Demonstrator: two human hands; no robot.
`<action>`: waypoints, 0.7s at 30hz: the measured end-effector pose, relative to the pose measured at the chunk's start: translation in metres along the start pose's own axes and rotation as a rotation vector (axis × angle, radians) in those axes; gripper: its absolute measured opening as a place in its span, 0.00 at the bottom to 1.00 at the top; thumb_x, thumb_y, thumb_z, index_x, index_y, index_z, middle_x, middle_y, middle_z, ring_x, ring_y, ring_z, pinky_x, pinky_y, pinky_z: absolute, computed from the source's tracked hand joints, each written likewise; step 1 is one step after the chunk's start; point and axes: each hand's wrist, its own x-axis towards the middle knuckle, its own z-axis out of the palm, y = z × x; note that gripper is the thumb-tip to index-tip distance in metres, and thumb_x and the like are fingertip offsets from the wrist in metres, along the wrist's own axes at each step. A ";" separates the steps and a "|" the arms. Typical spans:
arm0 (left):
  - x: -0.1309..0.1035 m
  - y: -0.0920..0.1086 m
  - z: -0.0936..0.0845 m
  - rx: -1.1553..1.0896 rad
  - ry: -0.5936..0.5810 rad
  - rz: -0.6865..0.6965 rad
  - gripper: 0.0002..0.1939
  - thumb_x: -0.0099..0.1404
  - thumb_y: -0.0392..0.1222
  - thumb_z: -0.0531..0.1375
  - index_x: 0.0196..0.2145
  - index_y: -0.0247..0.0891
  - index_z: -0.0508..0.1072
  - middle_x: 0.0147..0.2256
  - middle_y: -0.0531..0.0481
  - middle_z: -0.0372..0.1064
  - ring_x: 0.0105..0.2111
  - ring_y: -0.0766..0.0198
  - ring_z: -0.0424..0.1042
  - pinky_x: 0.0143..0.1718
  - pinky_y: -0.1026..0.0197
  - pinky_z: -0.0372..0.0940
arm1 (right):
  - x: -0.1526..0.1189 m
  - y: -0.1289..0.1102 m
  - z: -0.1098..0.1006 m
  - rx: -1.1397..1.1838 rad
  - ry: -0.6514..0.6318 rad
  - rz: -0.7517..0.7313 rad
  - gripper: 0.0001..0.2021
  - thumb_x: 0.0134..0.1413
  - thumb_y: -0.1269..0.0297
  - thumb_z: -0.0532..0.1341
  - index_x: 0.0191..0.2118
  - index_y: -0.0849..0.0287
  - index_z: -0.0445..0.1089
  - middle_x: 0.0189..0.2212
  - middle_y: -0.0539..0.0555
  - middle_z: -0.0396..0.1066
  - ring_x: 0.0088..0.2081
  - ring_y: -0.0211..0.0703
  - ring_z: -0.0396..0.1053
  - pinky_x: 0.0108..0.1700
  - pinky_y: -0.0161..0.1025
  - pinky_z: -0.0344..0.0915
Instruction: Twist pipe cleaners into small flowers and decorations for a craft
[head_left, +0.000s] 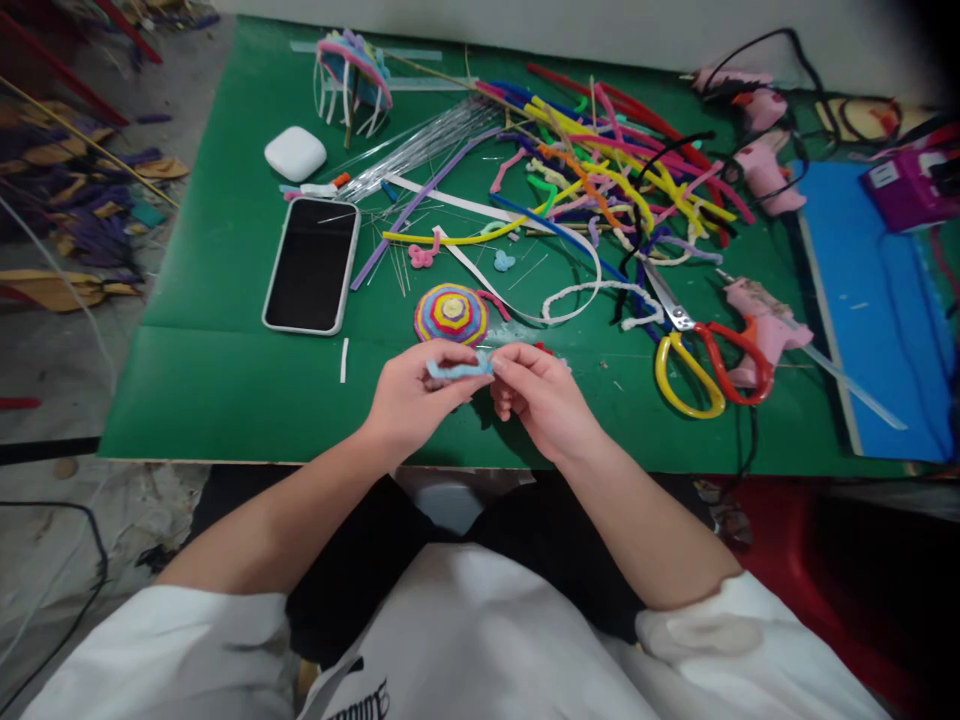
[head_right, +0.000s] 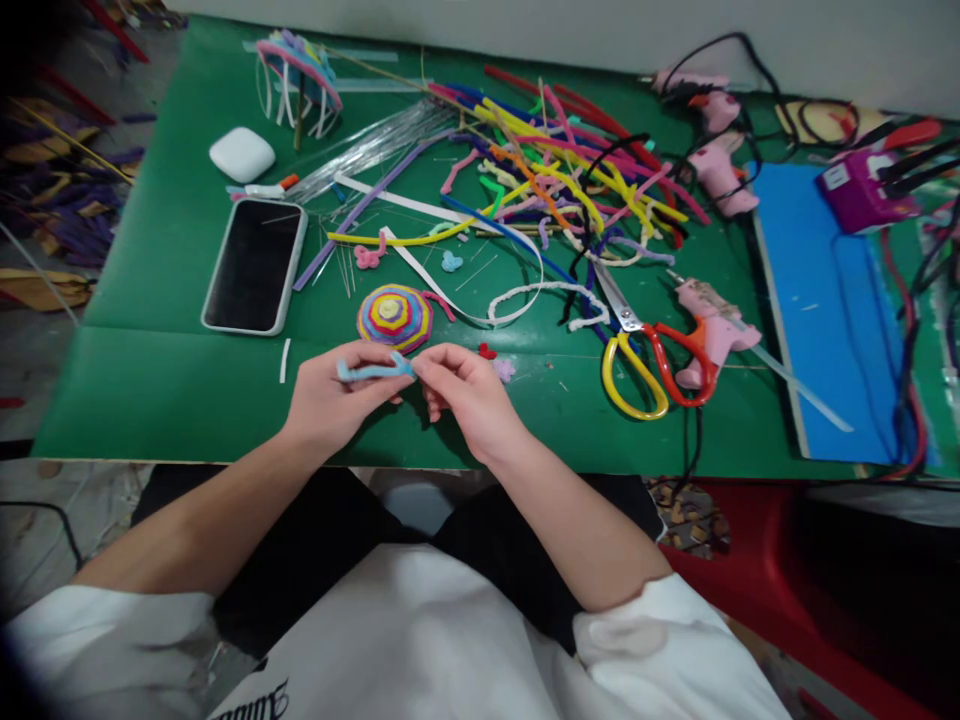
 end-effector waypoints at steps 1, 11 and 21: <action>0.000 0.000 0.000 -0.001 0.016 0.001 0.13 0.48 0.45 0.66 0.30 0.35 0.71 0.30 0.51 0.71 0.29 0.66 0.71 0.27 0.67 0.68 | -0.001 0.000 0.000 -0.037 0.012 -0.033 0.10 0.45 0.59 0.63 0.27 0.59 0.65 0.15 0.42 0.59 0.17 0.27 0.56 0.18 0.26 0.57; 0.004 0.002 -0.001 -0.132 0.033 -0.110 0.14 0.48 0.44 0.66 0.32 0.35 0.71 0.27 0.52 0.73 0.26 0.66 0.73 0.27 0.65 0.69 | -0.004 -0.002 0.000 -0.298 0.105 -0.240 0.08 0.44 0.60 0.64 0.31 0.58 0.69 0.23 0.46 0.67 0.22 0.30 0.62 0.22 0.28 0.62; 0.001 0.005 -0.002 -0.034 0.003 -0.058 0.12 0.50 0.42 0.66 0.32 0.34 0.74 0.29 0.50 0.75 0.28 0.65 0.74 0.33 0.63 0.71 | -0.003 -0.004 -0.003 -0.374 0.078 -0.215 0.10 0.45 0.58 0.63 0.31 0.59 0.67 0.24 0.46 0.66 0.22 0.30 0.61 0.22 0.29 0.61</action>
